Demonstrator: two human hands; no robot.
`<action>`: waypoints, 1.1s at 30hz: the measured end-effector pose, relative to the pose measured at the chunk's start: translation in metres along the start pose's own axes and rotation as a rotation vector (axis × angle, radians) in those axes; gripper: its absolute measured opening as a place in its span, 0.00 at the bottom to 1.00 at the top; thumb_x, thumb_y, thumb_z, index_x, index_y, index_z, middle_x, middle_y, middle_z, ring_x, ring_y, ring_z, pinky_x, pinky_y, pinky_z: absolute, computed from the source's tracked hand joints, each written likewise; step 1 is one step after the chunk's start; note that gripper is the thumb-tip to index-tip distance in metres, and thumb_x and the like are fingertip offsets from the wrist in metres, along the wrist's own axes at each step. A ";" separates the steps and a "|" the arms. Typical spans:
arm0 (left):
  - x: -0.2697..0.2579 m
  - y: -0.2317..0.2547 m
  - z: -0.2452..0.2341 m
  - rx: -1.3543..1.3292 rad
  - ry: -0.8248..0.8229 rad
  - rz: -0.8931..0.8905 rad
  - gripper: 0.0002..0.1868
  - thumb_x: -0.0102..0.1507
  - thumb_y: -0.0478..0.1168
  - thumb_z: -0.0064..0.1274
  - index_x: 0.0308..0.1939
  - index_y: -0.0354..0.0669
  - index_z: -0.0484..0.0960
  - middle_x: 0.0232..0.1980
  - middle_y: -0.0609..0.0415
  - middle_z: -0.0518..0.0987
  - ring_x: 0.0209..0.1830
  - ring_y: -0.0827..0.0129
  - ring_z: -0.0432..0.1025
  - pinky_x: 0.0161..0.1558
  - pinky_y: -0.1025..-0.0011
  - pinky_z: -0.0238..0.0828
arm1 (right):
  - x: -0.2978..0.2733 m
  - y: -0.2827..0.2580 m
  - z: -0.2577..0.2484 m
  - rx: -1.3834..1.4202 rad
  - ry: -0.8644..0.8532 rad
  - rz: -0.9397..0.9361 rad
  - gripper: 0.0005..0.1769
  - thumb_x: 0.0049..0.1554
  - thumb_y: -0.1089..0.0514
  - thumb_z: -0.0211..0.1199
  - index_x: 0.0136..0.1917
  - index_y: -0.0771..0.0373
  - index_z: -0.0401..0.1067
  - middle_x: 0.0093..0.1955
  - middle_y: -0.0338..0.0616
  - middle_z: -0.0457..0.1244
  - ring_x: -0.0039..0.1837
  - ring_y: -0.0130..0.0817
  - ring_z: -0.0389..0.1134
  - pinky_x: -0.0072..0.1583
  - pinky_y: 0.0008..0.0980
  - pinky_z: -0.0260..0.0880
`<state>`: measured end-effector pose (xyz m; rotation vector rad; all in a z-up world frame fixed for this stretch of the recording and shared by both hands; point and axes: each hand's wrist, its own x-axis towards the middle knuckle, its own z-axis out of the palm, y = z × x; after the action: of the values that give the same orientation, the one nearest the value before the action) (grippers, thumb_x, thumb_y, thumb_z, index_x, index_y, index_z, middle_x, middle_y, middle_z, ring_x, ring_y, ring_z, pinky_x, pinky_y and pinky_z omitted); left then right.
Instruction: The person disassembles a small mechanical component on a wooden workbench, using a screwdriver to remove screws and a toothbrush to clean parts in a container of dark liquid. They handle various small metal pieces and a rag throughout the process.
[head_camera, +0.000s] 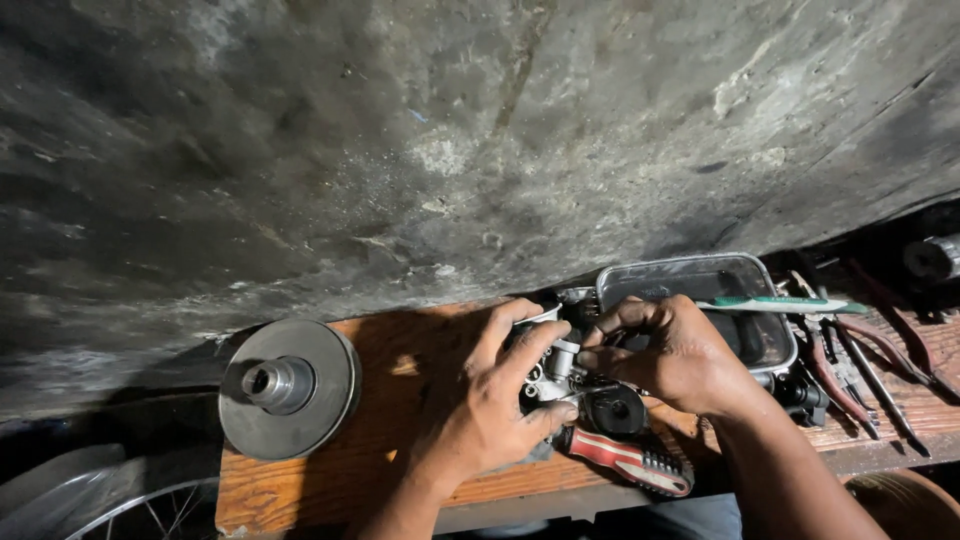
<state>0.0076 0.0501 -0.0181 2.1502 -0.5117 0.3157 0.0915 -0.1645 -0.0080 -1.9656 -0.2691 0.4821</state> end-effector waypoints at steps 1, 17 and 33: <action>0.000 -0.002 0.001 0.001 0.002 0.000 0.39 0.51 0.40 0.71 0.64 0.39 0.72 0.67 0.40 0.64 0.71 0.45 0.63 0.72 0.52 0.60 | 0.000 -0.003 0.000 -0.001 -0.001 -0.001 0.04 0.46 0.63 0.80 0.37 0.62 0.86 0.35 0.38 0.75 0.40 0.23 0.72 0.45 0.25 0.73; 0.000 -0.010 0.005 -0.057 0.034 0.024 0.37 0.53 0.41 0.68 0.65 0.37 0.73 0.66 0.39 0.64 0.70 0.47 0.63 0.71 0.51 0.61 | 0.002 -0.011 -0.007 -0.225 -0.122 0.024 0.07 0.52 0.51 0.72 0.44 0.53 0.85 0.42 0.31 0.73 0.47 0.23 0.72 0.52 0.27 0.68; 0.002 -0.017 0.009 0.001 0.063 0.047 0.35 0.60 0.57 0.60 0.65 0.39 0.74 0.66 0.39 0.65 0.70 0.46 0.63 0.70 0.48 0.64 | 0.000 -0.001 0.001 -0.180 -0.061 0.056 0.05 0.56 0.52 0.70 0.46 0.51 0.81 0.44 0.33 0.66 0.49 0.25 0.70 0.55 0.26 0.64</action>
<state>0.0177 0.0508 -0.0344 2.1249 -0.5260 0.4089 0.0913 -0.1633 -0.0074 -2.1400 -0.3056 0.5720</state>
